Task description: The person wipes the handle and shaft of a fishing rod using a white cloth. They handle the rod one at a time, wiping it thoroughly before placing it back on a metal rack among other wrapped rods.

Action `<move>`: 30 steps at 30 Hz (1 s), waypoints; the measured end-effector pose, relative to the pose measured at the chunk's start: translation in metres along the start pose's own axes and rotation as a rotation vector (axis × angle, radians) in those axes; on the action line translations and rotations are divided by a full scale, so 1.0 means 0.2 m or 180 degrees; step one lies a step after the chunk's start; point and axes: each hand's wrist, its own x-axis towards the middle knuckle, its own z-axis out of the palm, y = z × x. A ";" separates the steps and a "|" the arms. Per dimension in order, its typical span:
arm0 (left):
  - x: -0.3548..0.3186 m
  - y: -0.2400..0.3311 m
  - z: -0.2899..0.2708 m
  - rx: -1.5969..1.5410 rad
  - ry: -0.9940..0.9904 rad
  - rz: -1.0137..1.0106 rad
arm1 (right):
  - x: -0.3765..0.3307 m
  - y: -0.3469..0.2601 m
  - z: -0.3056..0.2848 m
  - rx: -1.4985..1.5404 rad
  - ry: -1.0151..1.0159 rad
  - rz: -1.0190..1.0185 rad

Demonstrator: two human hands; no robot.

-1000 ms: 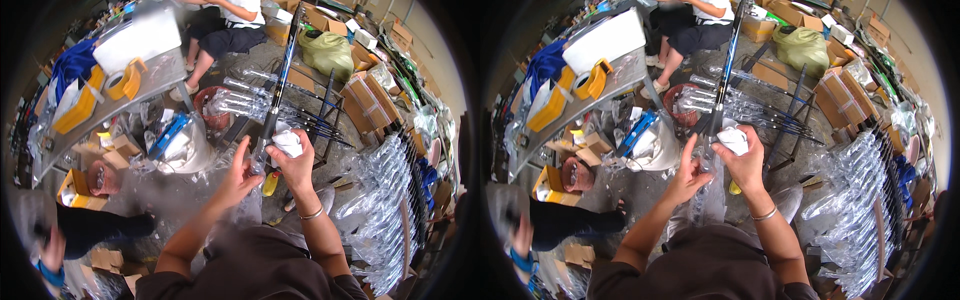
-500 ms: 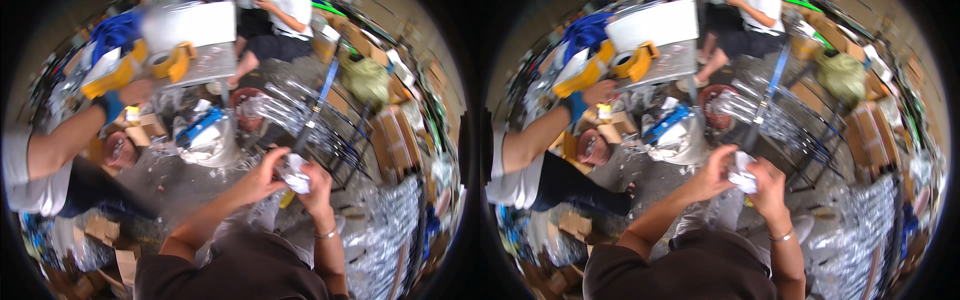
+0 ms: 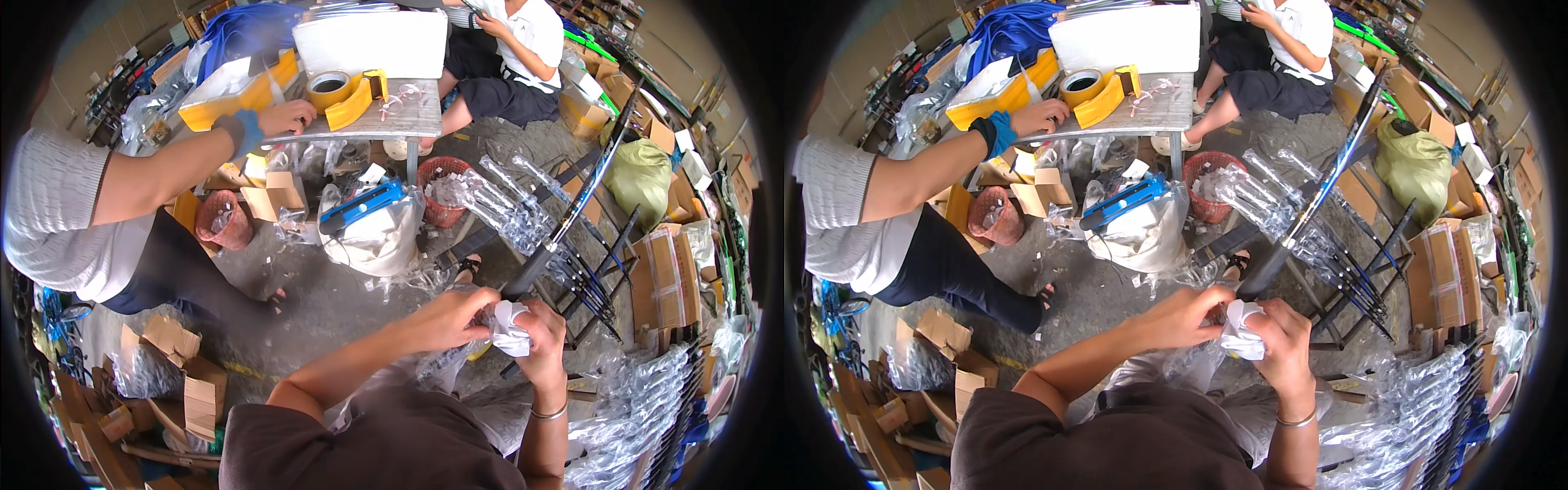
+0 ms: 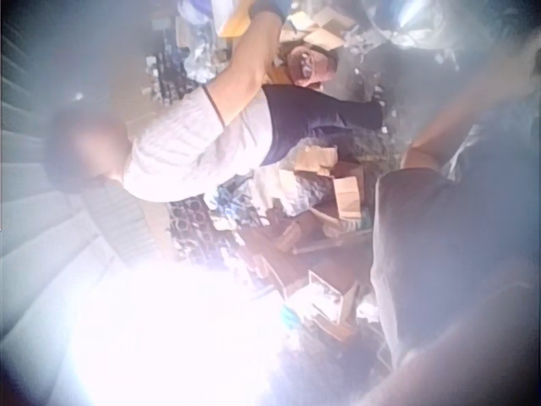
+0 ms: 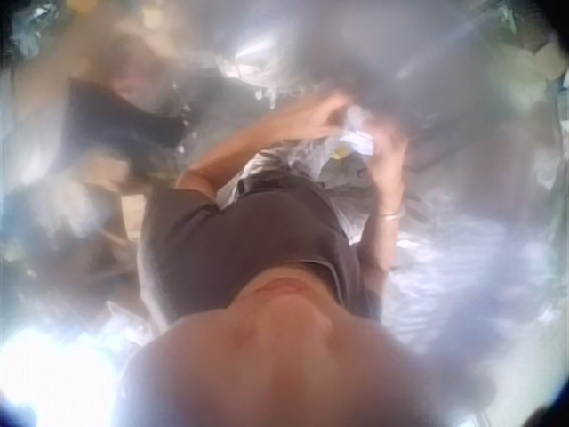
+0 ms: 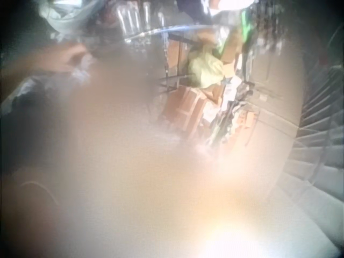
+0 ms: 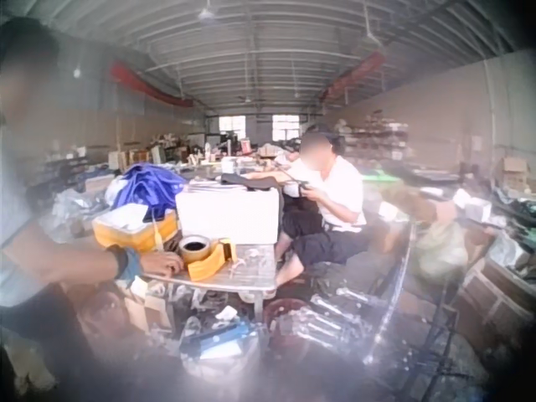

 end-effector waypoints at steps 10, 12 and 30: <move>-0.04 -0.03 0.02 -0.0609 0.0049 -0.0409 | -0.02 0.00 0.01 -0.0483 0.0153 -0.0238; -0.04 0.01 -0.02 -0.0171 -0.0014 -0.0326 | -0.01 -0.04 -0.01 -0.0733 -0.0041 -0.0381; -0.10 -0.09 0.04 -0.2254 0.0259 -0.0745 | -0.17 -0.03 0.18 0.0814 0.0664 0.0731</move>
